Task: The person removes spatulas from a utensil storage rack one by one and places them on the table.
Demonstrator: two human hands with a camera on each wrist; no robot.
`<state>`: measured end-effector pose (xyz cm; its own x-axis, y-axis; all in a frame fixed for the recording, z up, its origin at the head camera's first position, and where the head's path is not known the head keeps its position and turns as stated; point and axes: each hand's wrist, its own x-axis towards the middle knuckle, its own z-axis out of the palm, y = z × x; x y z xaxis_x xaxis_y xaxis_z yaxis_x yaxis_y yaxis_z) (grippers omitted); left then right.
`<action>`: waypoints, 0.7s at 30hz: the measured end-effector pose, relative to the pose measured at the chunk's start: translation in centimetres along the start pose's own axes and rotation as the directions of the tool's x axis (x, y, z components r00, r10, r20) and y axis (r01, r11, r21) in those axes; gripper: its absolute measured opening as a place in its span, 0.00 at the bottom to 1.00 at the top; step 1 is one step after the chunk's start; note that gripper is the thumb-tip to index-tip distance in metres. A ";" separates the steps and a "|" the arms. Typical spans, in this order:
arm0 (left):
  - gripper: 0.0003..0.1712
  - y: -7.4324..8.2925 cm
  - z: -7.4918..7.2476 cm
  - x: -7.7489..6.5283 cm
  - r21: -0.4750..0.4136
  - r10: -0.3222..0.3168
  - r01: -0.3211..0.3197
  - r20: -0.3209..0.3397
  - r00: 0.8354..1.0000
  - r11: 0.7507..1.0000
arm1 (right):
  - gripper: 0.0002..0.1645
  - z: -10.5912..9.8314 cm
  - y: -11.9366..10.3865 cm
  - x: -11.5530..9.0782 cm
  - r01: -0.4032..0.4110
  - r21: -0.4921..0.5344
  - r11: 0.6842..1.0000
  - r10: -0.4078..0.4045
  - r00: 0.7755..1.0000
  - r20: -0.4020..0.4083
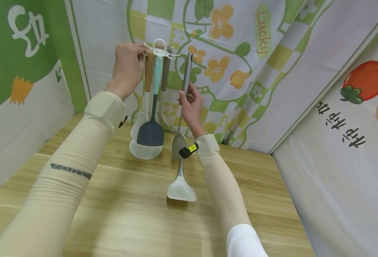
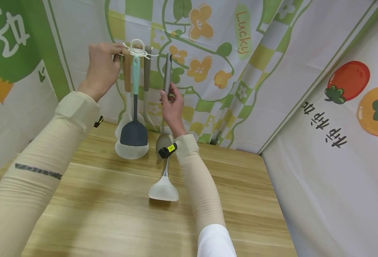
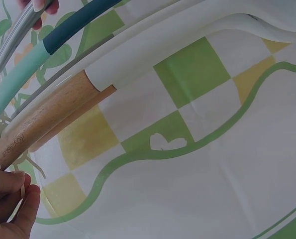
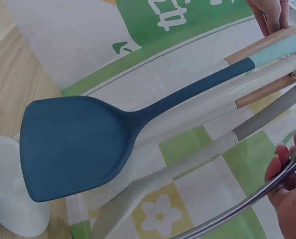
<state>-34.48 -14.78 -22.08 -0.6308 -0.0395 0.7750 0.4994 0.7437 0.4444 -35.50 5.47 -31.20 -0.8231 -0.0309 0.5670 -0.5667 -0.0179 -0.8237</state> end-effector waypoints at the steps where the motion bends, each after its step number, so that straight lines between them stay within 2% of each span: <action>1: 0.19 0.0 0.0 0.0 0.002 0.002 -0.002 0.001 1.000 1.000 | 0.26 -0.1 0.0 0.0 0.001 -0.001 1.000 -0.001 1.000 -0.003; 7: 0.19 -0.1 0.1 0.1 -0.002 -0.003 0.003 0.012 1.000 1.000 | 0.27 -0.6 0.6 0.2 -0.001 0.012 1.000 0.002 1.000 -0.026; 21: 0.20 0.1 -0.1 0.1 -0.003 -0.022 0.022 0.016 1.000 1.000 | 0.26 -1.3 0.3 0.0 0.003 0.010 1.000 -0.003 0.998 -0.057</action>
<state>-34.46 -14.77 -21.93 -0.6513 -0.0453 0.7575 0.4872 0.7404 0.4632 -35.70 6.72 -31.42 -0.8224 0.0259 0.5684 -0.5689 -0.0285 -0.8219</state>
